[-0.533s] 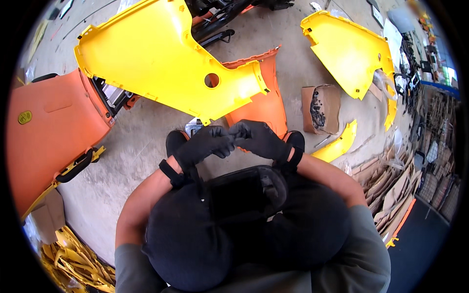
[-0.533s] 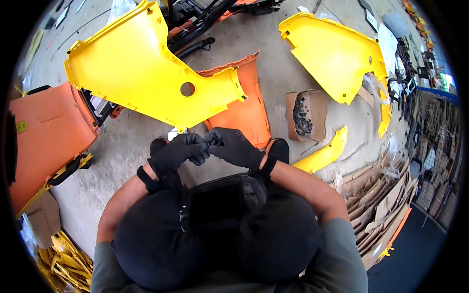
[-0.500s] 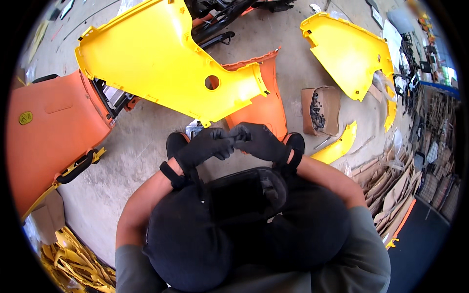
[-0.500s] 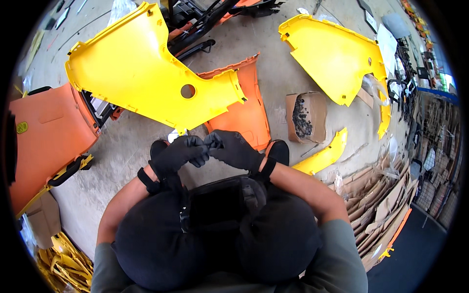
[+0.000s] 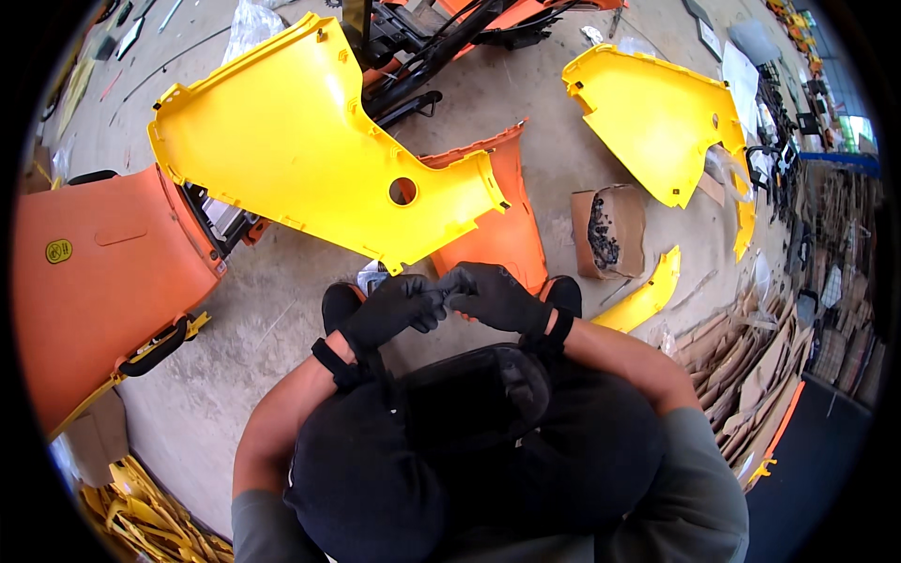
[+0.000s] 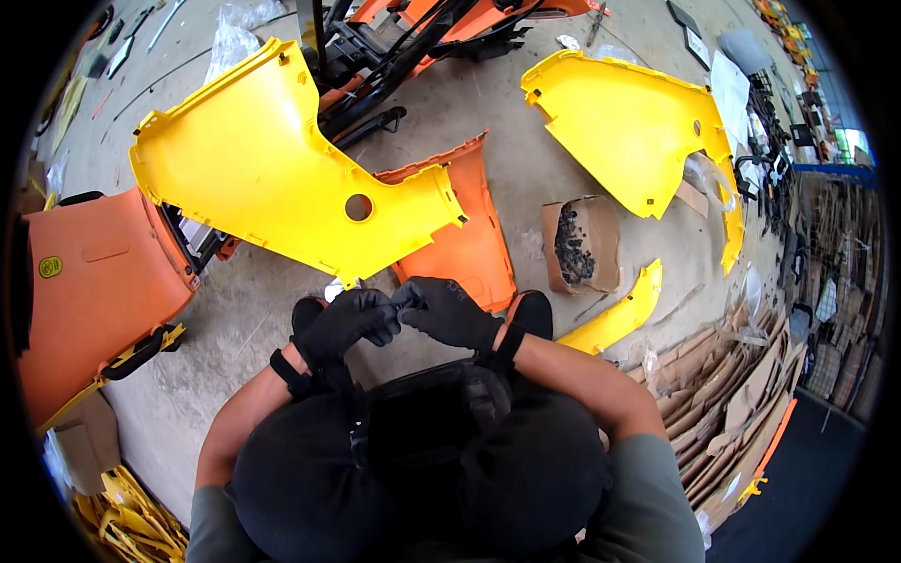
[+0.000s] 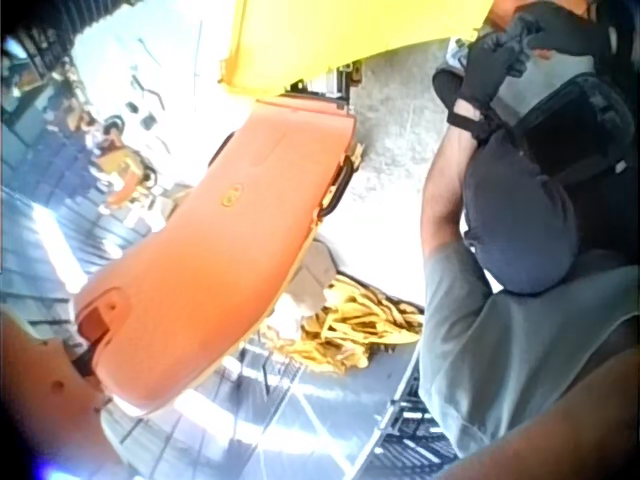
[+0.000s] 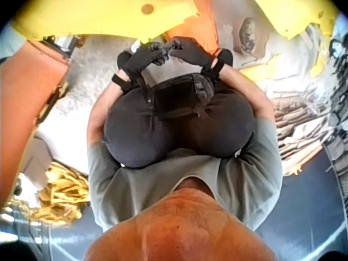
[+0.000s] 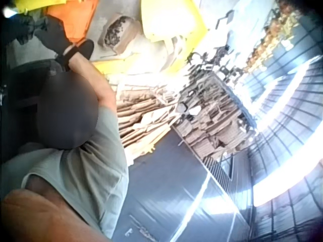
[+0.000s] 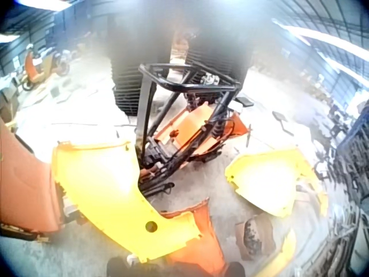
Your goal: The person picks up yellow fairing pieces from the floor, inserts small black clips and screws into the holes by hand, and sets the prepared pieces aside on the ground.
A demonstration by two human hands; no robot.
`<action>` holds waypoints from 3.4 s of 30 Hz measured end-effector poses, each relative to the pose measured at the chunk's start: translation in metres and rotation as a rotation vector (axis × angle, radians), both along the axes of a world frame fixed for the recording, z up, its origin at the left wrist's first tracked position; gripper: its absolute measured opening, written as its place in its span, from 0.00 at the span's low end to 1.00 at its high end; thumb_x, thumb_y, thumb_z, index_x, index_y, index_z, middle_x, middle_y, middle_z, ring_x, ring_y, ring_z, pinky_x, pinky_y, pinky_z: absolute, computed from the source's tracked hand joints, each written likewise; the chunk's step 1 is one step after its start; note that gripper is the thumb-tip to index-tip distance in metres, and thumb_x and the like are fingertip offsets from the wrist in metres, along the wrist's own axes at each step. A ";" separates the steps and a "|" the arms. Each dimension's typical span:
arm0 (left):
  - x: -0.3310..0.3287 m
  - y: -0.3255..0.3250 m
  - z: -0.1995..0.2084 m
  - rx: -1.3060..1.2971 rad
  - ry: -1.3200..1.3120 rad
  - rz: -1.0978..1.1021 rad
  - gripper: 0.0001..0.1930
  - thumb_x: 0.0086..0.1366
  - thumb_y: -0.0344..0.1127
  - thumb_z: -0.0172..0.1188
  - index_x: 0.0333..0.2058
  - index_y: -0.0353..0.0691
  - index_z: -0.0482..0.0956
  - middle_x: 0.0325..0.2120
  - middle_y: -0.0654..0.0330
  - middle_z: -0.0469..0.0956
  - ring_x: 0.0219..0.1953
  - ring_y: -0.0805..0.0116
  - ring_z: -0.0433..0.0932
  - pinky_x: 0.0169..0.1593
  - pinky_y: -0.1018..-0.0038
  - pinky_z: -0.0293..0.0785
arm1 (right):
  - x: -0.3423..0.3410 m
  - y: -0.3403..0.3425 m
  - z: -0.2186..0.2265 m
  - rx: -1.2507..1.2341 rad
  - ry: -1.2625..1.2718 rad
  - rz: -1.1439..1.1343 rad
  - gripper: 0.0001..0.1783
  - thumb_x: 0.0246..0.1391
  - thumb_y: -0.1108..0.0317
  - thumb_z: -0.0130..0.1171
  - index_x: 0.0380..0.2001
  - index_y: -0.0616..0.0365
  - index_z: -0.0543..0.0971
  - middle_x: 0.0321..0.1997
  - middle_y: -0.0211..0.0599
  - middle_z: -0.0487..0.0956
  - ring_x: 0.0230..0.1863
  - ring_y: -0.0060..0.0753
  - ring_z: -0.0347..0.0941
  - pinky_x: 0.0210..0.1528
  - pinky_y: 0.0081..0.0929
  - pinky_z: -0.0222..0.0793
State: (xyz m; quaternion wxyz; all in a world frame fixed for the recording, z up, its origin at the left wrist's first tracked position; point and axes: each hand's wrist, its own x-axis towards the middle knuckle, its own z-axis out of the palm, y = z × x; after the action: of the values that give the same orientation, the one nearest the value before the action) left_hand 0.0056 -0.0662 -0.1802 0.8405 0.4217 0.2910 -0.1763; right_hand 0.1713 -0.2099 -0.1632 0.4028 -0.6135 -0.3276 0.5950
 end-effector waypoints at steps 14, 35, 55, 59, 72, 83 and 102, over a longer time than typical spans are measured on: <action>0.005 0.000 0.005 0.102 0.156 -0.053 0.10 0.65 0.35 0.55 0.38 0.34 0.76 0.26 0.59 0.79 0.27 0.71 0.78 0.34 0.75 0.75 | -0.002 -0.001 -0.012 0.116 -0.409 0.120 0.13 0.44 0.63 0.61 0.33 0.56 0.75 0.29 0.41 0.76 0.35 0.45 0.73 0.39 0.37 0.67; 0.005 0.004 0.000 0.028 0.130 -0.015 0.13 0.68 0.33 0.49 0.45 0.30 0.74 0.32 0.57 0.79 0.32 0.69 0.79 0.39 0.75 0.75 | -0.008 -0.002 -0.024 0.276 -0.593 0.114 0.15 0.44 0.69 0.60 0.38 0.60 0.73 0.32 0.48 0.76 0.36 0.52 0.73 0.41 0.40 0.69; 0.004 0.006 0.001 0.081 0.169 -0.094 0.09 0.68 0.34 0.50 0.37 0.34 0.75 0.26 0.61 0.77 0.29 0.73 0.75 0.37 0.77 0.72 | -0.001 -0.003 -0.025 0.308 -0.537 0.129 0.11 0.45 0.70 0.59 0.33 0.60 0.72 0.30 0.49 0.76 0.35 0.53 0.74 0.37 0.42 0.69; 0.005 0.005 0.002 0.086 0.149 -0.082 0.12 0.67 0.38 0.54 0.41 0.35 0.73 0.26 0.62 0.76 0.27 0.72 0.75 0.35 0.78 0.72 | -0.003 -0.004 -0.027 0.304 -0.435 0.078 0.11 0.44 0.69 0.60 0.32 0.58 0.72 0.29 0.48 0.75 0.35 0.53 0.72 0.38 0.42 0.67; 0.005 0.004 0.005 0.028 0.123 -0.005 0.09 0.67 0.36 0.52 0.40 0.36 0.74 0.28 0.59 0.78 0.30 0.70 0.77 0.37 0.75 0.74 | 0.000 -0.002 -0.026 0.136 -0.278 0.004 0.12 0.45 0.63 0.61 0.29 0.59 0.76 0.28 0.48 0.77 0.35 0.51 0.74 0.38 0.41 0.68; 0.002 0.004 -0.002 -0.041 0.116 0.041 0.08 0.66 0.35 0.54 0.37 0.36 0.74 0.29 0.58 0.78 0.30 0.69 0.77 0.38 0.75 0.74 | 0.000 -0.003 -0.025 0.197 -0.285 -0.007 0.10 0.46 0.65 0.59 0.32 0.59 0.77 0.30 0.45 0.77 0.35 0.47 0.74 0.39 0.37 0.68; 0.011 -0.002 0.004 0.119 0.173 -0.058 0.07 0.63 0.32 0.55 0.37 0.36 0.76 0.28 0.58 0.79 0.30 0.71 0.78 0.39 0.75 0.75 | -0.005 -0.003 -0.030 0.124 -0.368 0.042 0.09 0.41 0.65 0.58 0.26 0.57 0.77 0.28 0.45 0.77 0.34 0.49 0.75 0.38 0.41 0.69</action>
State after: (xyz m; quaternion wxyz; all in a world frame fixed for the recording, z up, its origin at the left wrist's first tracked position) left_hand 0.0166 -0.0680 -0.1766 0.7803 0.4625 0.3600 -0.2185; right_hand 0.1666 -0.2125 -0.1935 0.3605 -0.6790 -0.4444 0.4598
